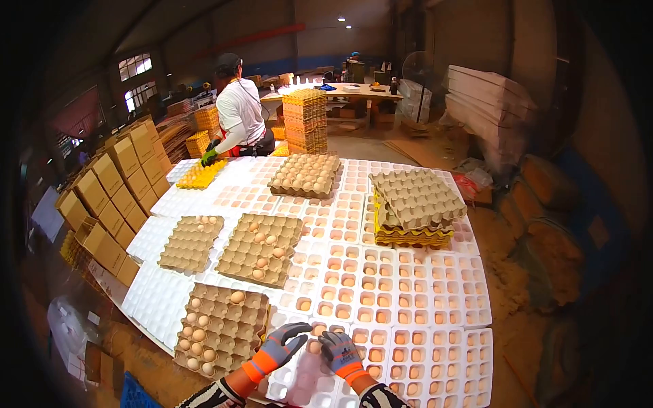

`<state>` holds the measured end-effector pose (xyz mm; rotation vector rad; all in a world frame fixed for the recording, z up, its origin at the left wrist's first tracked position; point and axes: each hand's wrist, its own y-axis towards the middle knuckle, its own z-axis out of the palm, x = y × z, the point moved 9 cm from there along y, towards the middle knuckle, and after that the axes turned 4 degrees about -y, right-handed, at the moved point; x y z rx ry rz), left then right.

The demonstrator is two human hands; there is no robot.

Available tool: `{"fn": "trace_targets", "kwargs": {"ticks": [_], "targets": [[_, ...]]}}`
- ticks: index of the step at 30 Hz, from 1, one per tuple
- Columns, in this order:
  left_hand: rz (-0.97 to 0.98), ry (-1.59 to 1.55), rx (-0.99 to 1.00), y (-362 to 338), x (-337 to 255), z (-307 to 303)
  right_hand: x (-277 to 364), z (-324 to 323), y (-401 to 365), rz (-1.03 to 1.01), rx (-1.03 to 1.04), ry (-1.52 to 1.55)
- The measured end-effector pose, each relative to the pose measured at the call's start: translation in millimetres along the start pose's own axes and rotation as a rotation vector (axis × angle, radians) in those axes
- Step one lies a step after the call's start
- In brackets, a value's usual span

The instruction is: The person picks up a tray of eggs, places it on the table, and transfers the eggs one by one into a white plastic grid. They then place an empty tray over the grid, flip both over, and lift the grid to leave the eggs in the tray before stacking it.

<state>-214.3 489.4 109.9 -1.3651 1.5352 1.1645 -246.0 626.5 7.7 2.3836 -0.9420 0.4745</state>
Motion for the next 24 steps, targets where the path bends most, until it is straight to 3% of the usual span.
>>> {"fn": "trace_targets", "kwargs": {"ticks": [13,24], "targets": [[-0.072,-0.062,-0.014,-47,-30,-23,11,-8,-1,-0.022,-0.064,-0.085],[0.029,0.106,0.029,-61,-40,-11,13,-10,-3,-0.038,-0.076,-0.106]]}}
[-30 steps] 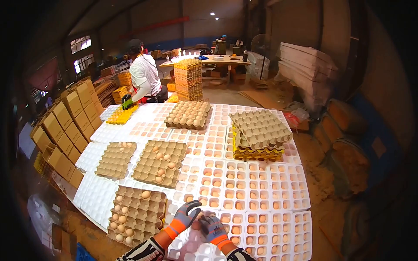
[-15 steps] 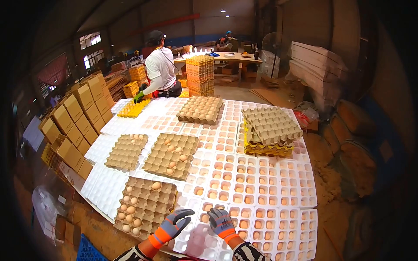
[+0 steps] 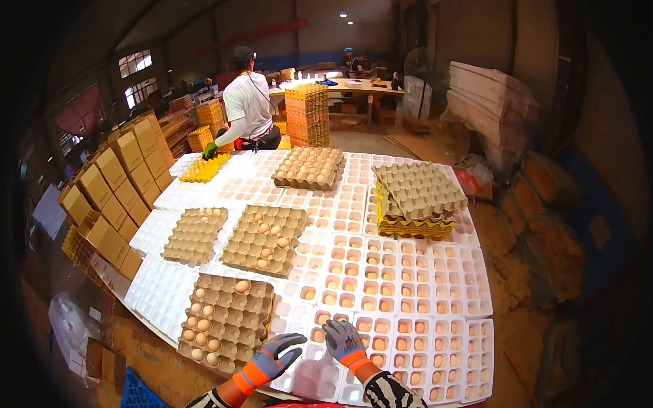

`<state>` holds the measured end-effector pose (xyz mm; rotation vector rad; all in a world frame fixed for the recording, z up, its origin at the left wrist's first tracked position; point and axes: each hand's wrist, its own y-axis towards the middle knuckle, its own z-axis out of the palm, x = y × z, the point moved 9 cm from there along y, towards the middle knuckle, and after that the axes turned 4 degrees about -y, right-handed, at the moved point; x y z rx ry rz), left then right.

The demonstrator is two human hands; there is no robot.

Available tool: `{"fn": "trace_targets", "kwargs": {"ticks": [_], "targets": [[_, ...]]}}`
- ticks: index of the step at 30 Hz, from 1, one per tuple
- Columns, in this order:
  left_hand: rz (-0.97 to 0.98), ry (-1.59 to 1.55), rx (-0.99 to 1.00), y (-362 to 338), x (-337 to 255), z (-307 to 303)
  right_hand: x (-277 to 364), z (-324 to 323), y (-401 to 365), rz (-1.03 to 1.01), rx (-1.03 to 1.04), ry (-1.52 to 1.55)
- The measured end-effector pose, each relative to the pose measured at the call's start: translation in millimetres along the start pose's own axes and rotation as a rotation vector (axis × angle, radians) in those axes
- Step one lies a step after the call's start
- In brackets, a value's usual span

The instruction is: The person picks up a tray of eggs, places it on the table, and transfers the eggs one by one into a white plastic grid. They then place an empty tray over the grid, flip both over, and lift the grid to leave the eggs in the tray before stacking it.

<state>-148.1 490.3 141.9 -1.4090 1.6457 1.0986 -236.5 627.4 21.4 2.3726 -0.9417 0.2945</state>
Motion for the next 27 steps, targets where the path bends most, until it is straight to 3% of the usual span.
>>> {"fn": "trace_targets", "kwargs": {"ticks": [12,19,21,27], "targets": [[-0.019,0.095,0.052,-11,-3,4,-2,5,0,0.035,0.072,0.007],[0.008,0.131,0.055,-19,6,7,8,-6,0,-0.034,-0.061,0.0],[0.11,0.193,0.01,-25,8,5,1,3,-1,-0.04,-0.077,0.015],[0.075,0.17,-0.098,-37,-1,-38,-10,18,-11,-0.102,-0.02,0.024]]}}
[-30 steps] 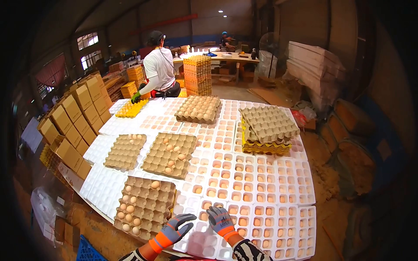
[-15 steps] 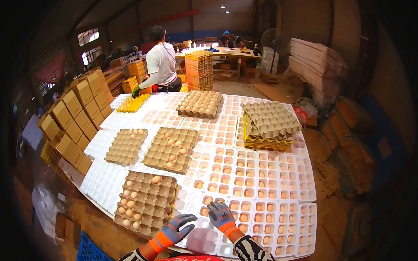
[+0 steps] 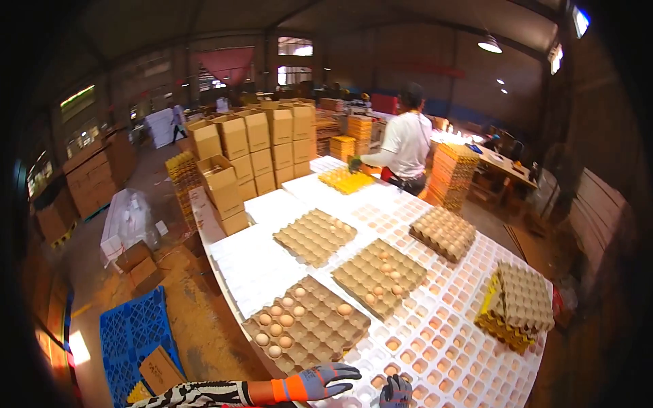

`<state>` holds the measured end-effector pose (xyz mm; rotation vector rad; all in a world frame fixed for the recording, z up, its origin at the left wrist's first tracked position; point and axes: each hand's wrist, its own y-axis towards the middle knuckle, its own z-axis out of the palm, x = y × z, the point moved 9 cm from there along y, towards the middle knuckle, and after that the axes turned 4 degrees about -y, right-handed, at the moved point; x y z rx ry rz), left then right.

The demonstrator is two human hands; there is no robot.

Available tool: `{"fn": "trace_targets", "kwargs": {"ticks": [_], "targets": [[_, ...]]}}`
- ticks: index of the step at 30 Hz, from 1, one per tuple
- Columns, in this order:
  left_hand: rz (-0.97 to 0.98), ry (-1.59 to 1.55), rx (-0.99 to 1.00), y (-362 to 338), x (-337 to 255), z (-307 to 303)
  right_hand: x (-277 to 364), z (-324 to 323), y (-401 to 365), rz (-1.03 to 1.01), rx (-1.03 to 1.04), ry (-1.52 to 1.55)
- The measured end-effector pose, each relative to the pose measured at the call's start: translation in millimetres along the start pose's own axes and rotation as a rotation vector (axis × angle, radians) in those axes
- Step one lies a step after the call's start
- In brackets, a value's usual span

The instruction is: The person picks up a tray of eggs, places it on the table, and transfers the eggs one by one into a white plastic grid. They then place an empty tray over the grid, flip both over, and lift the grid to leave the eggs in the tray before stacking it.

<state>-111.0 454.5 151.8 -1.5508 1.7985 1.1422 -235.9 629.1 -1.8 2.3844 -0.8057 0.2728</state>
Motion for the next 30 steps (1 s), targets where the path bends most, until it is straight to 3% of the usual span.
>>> {"fn": "trace_targets", "kwargs": {"ticks": [6,8,10,12,13,15,17,18,19,21,22,23,24,25,30], "targets": [[-0.012,-0.103,-0.129,-22,15,-60,24,-21,17,0.08,0.116,-0.115],[-0.058,-0.246,-0.148,-36,22,-88,30,-24,25,0.162,-0.004,0.1],[-0.059,-0.053,-0.251,-55,21,-127,19,4,32,0.188,-0.042,0.142],[-0.06,-0.071,-0.328,-79,36,-159,59,8,55,0.416,0.033,0.303],[-0.089,-0.048,-0.369,-94,48,-175,87,11,61,0.665,0.112,0.436],[-0.131,-0.111,-0.451,-127,90,-200,73,61,56,0.62,-0.042,0.495],[-0.262,0.112,-0.492,-160,116,-238,57,102,50,0.648,-0.076,0.466],[-0.313,0.136,-0.503,-174,133,-250,133,70,63,0.92,-0.109,0.724],[-0.363,0.16,-0.507,-188,149,-262,63,122,44,0.798,-0.12,0.682],[-0.42,0.174,-0.51,-209,176,-275,25,159,32,0.604,-0.123,0.455],[-0.438,0.119,-0.476,-213,189,-276,32,157,31,0.537,-0.121,0.265],[-0.429,0.114,-0.455,-217,193,-281,38,145,37,0.61,-0.359,0.527],[-0.404,0.105,-0.41,-218,195,-283,50,141,32,0.668,-0.267,0.467],[-0.384,0.103,-0.383,-219,197,-284,117,109,51,0.719,-0.17,0.405],[-0.26,0.021,-0.292,-220,227,-287,129,103,43,0.766,-0.251,0.276]]}}
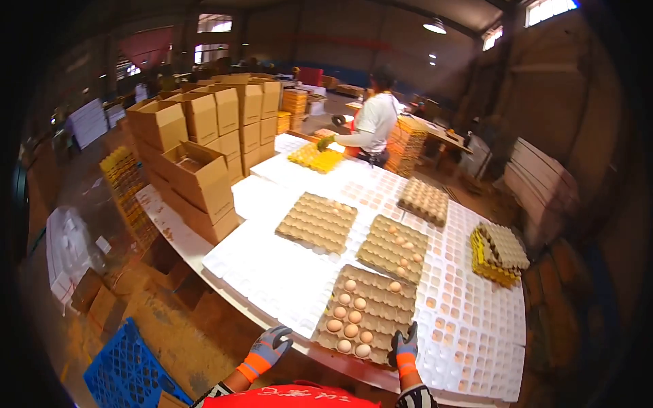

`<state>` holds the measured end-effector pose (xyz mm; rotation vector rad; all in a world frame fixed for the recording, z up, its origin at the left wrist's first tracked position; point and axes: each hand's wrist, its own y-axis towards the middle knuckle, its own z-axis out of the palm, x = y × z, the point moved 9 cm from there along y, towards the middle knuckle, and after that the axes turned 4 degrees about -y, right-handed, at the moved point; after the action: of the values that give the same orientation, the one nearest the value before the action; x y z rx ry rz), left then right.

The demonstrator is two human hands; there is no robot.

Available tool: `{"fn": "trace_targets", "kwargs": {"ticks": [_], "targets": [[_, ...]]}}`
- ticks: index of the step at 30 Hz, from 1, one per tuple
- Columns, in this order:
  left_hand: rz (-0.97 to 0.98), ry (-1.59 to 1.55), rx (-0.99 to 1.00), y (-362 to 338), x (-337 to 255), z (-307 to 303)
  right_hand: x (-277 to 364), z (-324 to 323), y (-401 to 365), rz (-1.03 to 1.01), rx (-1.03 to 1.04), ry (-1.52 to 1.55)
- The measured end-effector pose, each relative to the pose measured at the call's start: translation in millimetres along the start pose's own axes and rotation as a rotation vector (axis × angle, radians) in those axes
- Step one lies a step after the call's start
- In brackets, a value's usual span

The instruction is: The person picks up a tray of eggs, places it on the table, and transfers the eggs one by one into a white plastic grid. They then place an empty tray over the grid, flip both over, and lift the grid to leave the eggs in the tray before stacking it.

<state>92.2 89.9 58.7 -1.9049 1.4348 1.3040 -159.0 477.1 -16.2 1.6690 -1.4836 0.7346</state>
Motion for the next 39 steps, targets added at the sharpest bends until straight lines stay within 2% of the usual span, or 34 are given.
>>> {"fn": "trace_targets", "kwargs": {"ticks": [1,4,8,12,14,16,18,20,22,23,26,27,28,30,34,37,39], "targets": [[-0.005,-0.014,0.024,1,0,1,-8,2,-1,0.066,-0.005,0.093],[0.005,-0.042,0.082,7,-5,8,11,-2,-6,0.057,-0.018,-0.016],[0.036,0.006,0.19,11,-13,18,33,-6,-14,0.069,-0.034,-0.011],[0.128,0.003,0.172,17,-25,22,61,-13,-22,0.089,-0.017,-0.054],[0.162,0.035,0.163,22,-27,27,48,-11,-19,0.118,-0.009,-0.086],[0.165,0.087,0.196,27,-32,34,18,-4,-6,0.063,0.04,-0.017],[0.231,0.06,0.194,28,-45,35,-24,-3,6,0.106,0.057,0.138],[0.25,0.129,0.2,29,-57,37,-2,-25,-15,0.202,0.035,0.236],[0.264,0.134,0.229,28,-63,40,60,-51,-46,0.263,0.04,0.261],[0.249,0.164,0.268,29,-63,44,56,-55,-50,0.191,0.057,0.239],[0.339,0.231,0.273,25,-79,54,43,-68,-77,0.175,0.119,0.248],[0.397,0.247,0.252,25,-87,59,45,-75,-80,0.114,0.052,0.173],[0.408,0.257,0.266,26,-92,65,47,-74,-82,0.103,0.077,0.129],[0.423,0.28,0.296,29,-101,78,90,-73,-91,0.084,0.135,0.044],[0.433,0.328,0.312,35,-108,98,170,-22,-100,-0.312,0.283,-0.309],[0.414,0.395,0.349,33,-108,107,191,15,-107,-0.503,0.302,-0.613],[0.431,0.435,0.375,32,-112,114,184,30,-112,-0.527,0.303,-0.653]]}}
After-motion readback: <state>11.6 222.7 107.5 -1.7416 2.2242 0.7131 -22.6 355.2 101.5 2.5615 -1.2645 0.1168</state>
